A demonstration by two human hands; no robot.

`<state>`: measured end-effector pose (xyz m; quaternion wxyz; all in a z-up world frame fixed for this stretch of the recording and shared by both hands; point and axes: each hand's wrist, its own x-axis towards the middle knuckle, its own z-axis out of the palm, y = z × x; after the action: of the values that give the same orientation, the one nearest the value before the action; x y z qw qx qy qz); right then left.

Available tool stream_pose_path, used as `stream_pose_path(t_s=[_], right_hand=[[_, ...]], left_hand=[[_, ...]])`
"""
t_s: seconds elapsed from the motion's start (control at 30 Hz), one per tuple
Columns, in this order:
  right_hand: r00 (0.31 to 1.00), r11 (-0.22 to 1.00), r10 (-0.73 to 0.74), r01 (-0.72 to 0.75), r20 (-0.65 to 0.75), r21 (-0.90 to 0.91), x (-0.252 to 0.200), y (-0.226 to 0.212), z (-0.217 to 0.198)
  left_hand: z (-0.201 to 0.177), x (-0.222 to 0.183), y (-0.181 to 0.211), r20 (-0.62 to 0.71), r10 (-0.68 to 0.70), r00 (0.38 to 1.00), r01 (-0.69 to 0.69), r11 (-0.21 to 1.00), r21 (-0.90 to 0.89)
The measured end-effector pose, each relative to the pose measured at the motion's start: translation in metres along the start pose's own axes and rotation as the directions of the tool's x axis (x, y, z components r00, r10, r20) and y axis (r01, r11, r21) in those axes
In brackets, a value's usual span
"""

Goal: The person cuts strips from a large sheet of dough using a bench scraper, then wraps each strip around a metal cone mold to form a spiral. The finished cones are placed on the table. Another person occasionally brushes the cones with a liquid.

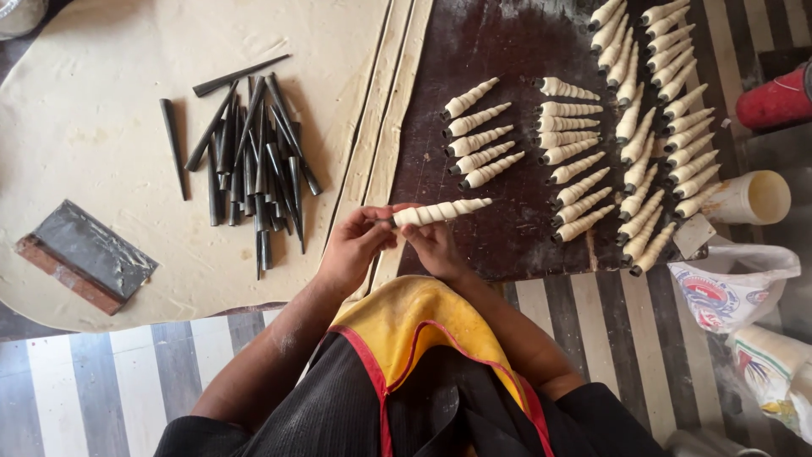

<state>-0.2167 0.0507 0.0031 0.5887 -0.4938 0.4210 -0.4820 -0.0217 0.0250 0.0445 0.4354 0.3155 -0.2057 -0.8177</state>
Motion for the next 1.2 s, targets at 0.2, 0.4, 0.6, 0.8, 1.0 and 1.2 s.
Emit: stream_pose_path(t_s=[0.2,0.4,0.6,0.8,1.0,1.2], right_hand=[[0.998,0.999,-0.004,0.002,0.063,0.033,0.005,-0.014,0.005],[0.999,1.000,0.010,-0.011,0.049,0.026,0.004,-0.009,0.003],[0.998,0.998,-0.055,0.055,-0.019,-0.030,0.003,-0.012,0.008],[0.999,0.997,0.041,-0.042,0.022,0.059,0.005,0.002,0.004],[0.999,0.997,0.019,-0.021,0.026,0.078,0.005,0.010,0.006],[0.996,0.995,-0.048,0.041,0.077,0.087,0.009,0.000,0.009]], left_hand=[[-0.002,-0.002,-0.009,-0.028,0.058,0.998,-0.057,0.997,0.048],[-0.014,0.005,-0.021,-0.031,0.007,0.999,-0.006,1.000,0.026],[0.001,0.001,-0.009,-0.069,-0.032,0.997,0.029,0.999,-0.039],[-0.006,0.001,-0.018,-0.033,0.118,0.993,-0.114,0.988,0.102],[-0.015,-0.003,-0.022,-0.074,0.095,0.993,-0.089,0.993,0.074],[-0.016,-0.003,-0.018,-0.050,0.022,0.998,-0.023,1.000,-0.012]])
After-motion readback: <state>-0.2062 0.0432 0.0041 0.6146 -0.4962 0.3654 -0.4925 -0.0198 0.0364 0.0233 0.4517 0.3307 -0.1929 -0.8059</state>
